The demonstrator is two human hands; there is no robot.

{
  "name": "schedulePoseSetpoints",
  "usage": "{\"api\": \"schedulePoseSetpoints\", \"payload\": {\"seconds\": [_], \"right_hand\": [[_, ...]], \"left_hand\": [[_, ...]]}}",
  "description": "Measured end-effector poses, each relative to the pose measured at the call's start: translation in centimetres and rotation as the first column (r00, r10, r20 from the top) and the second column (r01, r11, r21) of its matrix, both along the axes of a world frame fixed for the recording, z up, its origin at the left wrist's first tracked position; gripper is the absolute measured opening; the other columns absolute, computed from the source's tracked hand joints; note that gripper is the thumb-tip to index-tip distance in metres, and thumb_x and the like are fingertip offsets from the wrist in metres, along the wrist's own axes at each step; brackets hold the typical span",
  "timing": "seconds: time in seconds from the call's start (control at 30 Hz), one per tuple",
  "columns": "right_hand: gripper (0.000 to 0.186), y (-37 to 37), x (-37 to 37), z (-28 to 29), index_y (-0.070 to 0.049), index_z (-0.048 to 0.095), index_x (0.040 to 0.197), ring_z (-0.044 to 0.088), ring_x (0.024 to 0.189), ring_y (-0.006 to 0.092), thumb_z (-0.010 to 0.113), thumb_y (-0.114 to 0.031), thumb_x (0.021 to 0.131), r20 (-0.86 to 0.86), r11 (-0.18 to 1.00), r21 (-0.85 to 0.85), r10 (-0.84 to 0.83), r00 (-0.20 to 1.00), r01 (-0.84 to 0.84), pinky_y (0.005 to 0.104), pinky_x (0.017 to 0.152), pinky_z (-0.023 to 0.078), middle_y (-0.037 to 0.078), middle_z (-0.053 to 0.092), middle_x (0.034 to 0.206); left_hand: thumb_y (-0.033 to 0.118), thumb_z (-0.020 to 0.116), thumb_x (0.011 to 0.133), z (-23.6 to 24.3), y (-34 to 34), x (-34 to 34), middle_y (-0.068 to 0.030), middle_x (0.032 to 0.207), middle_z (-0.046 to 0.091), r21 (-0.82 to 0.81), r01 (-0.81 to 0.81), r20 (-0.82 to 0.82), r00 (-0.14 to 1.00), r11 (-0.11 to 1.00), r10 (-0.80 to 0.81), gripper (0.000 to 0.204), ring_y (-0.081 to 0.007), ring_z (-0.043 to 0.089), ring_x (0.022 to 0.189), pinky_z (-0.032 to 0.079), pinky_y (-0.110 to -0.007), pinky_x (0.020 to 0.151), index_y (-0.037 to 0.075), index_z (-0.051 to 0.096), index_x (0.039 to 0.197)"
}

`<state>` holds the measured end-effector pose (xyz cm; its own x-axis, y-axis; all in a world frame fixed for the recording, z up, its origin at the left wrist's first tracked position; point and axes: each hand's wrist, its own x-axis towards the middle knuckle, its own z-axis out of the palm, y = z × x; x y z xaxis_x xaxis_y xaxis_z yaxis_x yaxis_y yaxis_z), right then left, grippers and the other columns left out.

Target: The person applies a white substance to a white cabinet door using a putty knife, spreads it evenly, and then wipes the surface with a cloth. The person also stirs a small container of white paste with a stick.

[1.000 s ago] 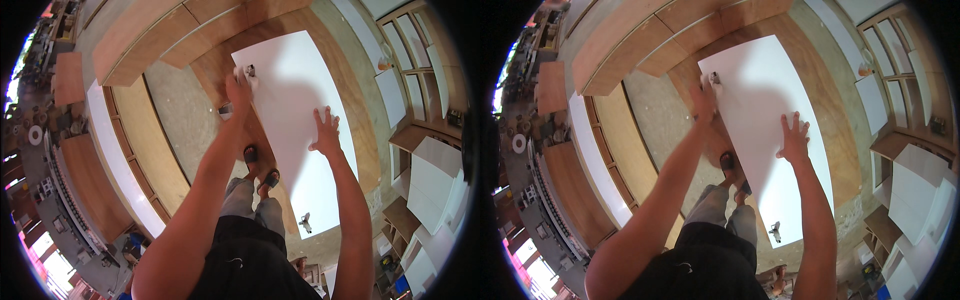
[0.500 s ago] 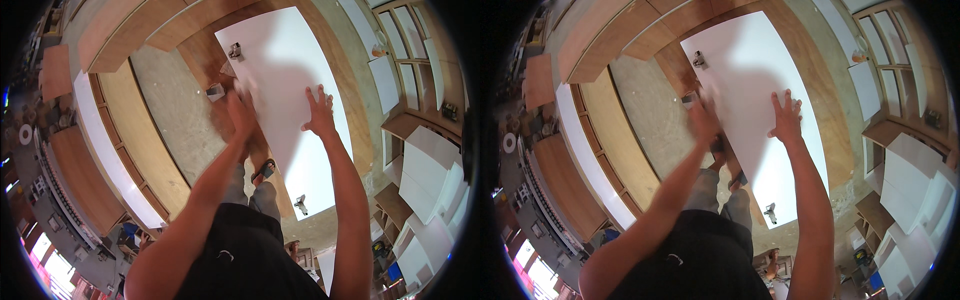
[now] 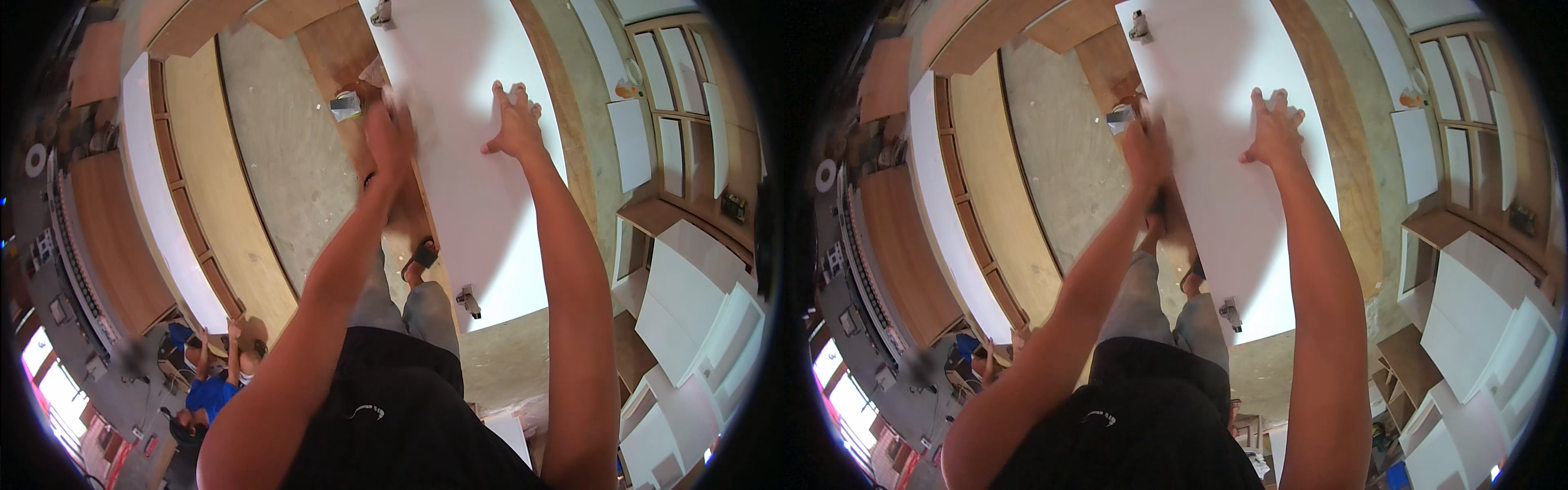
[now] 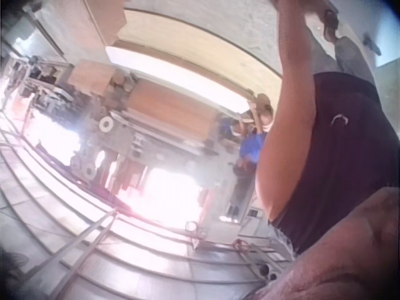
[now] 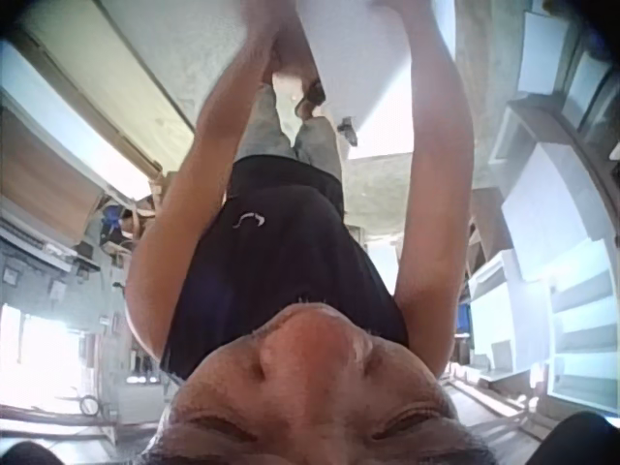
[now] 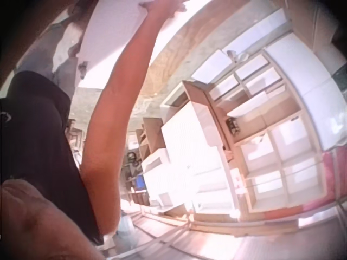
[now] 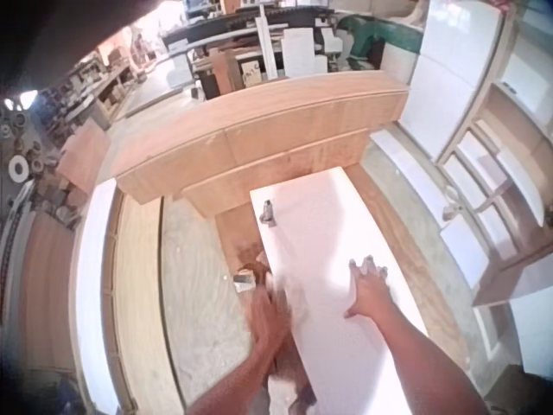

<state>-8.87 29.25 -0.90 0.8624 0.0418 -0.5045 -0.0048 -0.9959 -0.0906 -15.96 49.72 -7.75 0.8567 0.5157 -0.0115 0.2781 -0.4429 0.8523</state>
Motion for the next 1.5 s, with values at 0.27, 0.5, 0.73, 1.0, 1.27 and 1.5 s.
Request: {"api": "schedulePoseSetpoints", "payload": {"seconds": [0.27,0.5,0.73,1.0,1.27,1.5], "right_hand": [[0.125,-1.8,-0.9,-1.1,-0.032,0.022,0.157,0.026,0.138,0.0505,0.097,-0.027,0.056,0.027,1.0,-0.028,0.001,1.0,-0.001,0.0625,0.094,0.054,0.012,0.014,0.159],[0.123,-1.0,-0.8,-0.4,-0.028,0.024,0.157,0.032,0.134,0.0501,0.096,-0.03,0.057,0.01,0.998,-0.045,0.037,0.999,-0.037,0.053,0.093,0.057,0.013,0.02,0.155],[0.132,-1.8,-0.9,-0.6,-0.026,0.019,0.159,0.045,0.127,0.0503,0.096,-0.04,0.053,0.005,0.991,-0.088,0.1,0.995,-0.099,0.0497,0.098,0.053,0.019,0.02,0.158],[0.13,-2.1,-1.0,-1.3,-0.022,0.019,0.159,0.049,0.126,0.0442,0.095,-0.044,0.056,0.038,0.987,-0.101,0.133,0.99,-0.128,0.0495,0.099,0.049,0.022,0.026,0.153],[0.128,-2.5,-0.8,-1.8,-0.021,0.018,0.159,0.048,0.126,0.0464,0.094,-0.044,0.059,0.023,0.968,-0.126,0.221,0.975,-0.217,0.054,0.102,0.045,0.021,0.028,0.152],[0.128,-2.3,-1.1,-1.2,-0.019,0.018,0.159,0.046,0.129,0.0452,0.094,-0.044,0.059,0.051,0.978,-0.114,0.181,0.982,-0.174,0.053,0.105,0.042,0.022,0.029,0.152]], "left_hand": [[0.019,0.066,0.09,-0.6,-9.0,-21.1,-0.0193,0.085,0.057,-0.013,0.107,-0.054,0.993,0.994,-0.108,0.025,-0.04,0.055,0.076,0.041,-0.048,0.07,-0.001,0.052,0.095],[0.022,0.067,0.09,-0.5,-4.3,-8.4,-0.0202,0.081,0.057,-0.018,-0.045,-0.03,0.999,0.999,0.044,0.026,-0.0397,0.056,0.076,0.043,-0.048,0.068,-0.002,0.055,0.094],[0.015,0.069,0.087,0.9,-12.7,-30.7,-0.0183,0.082,0.054,-0.052,0.137,-0.083,0.987,0.989,-0.141,0.021,-0.0382,0.054,0.078,0.038,-0.047,0.072,0.0,0.055,0.093],[0.019,0.066,0.09,0.4,-14.1,-27.7,-0.0177,0.088,0.062,0.021,-0.135,-0.101,0.986,0.991,0.136,0.019,-0.0404,0.058,0.082,0.042,-0.047,0.078,0.0,0.06,0.09],[0.021,0.065,0.09,0.1,-13.7,-23.6,-0.0179,0.089,0.065,0.014,-0.265,-0.117,0.957,0.964,0.265,0.021,-0.0394,0.061,0.084,0.043,-0.045,0.08,0.0,0.062,0.089],[0.02,0.064,0.091,0.0,-12.8,-20.6,-0.0197,0.081,0.064,0.076,-0.295,-0.005,0.955,0.952,0.296,0.023,-0.0373,0.062,0.077,0.046,-0.043,0.071,-0.002,0.061,0.086]]}}
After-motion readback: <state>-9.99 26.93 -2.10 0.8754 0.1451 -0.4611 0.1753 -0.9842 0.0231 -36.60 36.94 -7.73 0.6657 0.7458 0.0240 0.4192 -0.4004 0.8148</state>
